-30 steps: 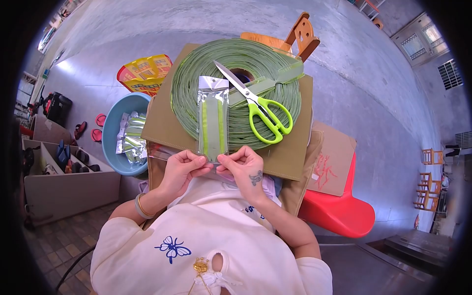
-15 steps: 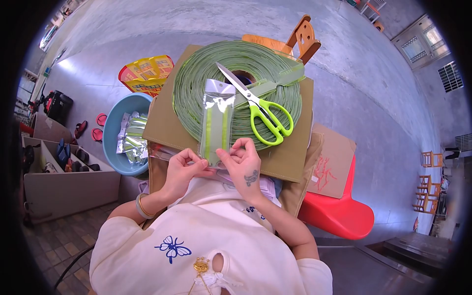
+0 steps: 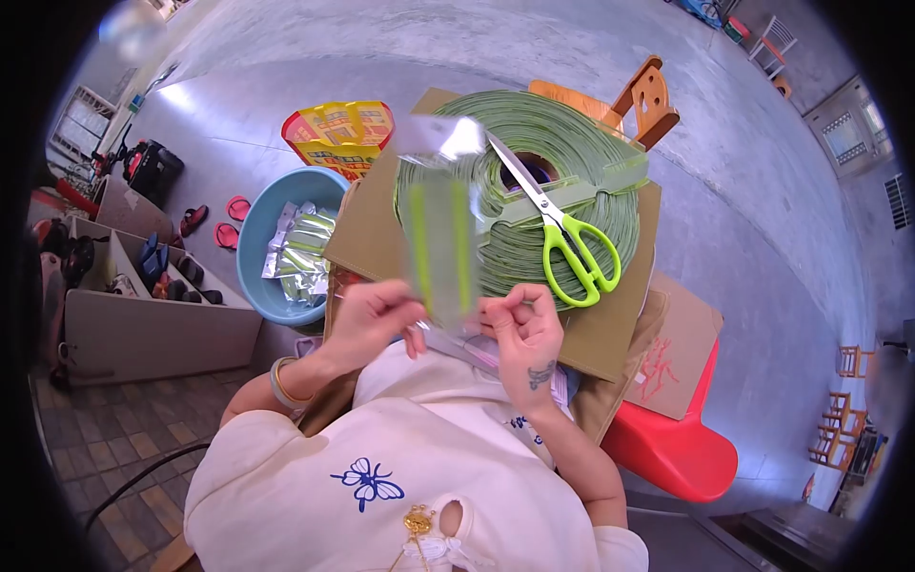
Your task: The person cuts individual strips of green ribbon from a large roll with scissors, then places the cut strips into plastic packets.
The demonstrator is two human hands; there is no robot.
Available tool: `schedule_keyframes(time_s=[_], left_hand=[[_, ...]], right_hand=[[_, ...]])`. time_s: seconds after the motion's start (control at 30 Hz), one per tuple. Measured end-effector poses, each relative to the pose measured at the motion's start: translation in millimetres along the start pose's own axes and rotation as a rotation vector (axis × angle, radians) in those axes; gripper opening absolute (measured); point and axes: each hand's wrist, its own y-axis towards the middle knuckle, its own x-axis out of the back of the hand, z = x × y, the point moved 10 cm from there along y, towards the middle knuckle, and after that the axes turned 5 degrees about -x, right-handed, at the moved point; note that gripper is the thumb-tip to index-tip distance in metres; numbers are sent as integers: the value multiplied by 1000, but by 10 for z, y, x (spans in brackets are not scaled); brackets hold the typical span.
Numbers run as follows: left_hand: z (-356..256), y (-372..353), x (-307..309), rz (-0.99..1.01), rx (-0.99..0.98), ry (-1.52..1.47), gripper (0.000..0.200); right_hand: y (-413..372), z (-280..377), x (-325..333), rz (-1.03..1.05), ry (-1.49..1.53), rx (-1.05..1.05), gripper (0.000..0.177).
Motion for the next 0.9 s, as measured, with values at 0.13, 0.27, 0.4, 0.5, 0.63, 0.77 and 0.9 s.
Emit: schedule_keyframes(time_s=[0.13, 0.27, 0.4, 0.5, 0.63, 0.77, 0.9], left_hand=[[-563, 95, 1217, -497, -351, 74, 16], [256, 128, 2673, -724, -139, -106, 14], [1324, -347, 3358, -796, 480, -5, 61], [811, -154, 3279, -733, 225, 526, 51], [-328, 742, 2028, -446, -266, 870, 30], [-707, 1418, 350, -26, -552, 943, 21], [-436, 1720, -730, 81, -556, 1314, 32]], right_hand=[[70, 298, 238, -77, -48, 96, 10], [99, 588, 589, -191, -278, 280, 9], [132, 891, 539, -316, -997, 554, 14], [302, 841, 462, -287, -1207, 602, 20], [539, 633, 580, -263, -1240, 373, 28], [437, 689, 777, -262, -1080, 310, 36], [249, 937, 1316, -435, -588, 389, 27]])
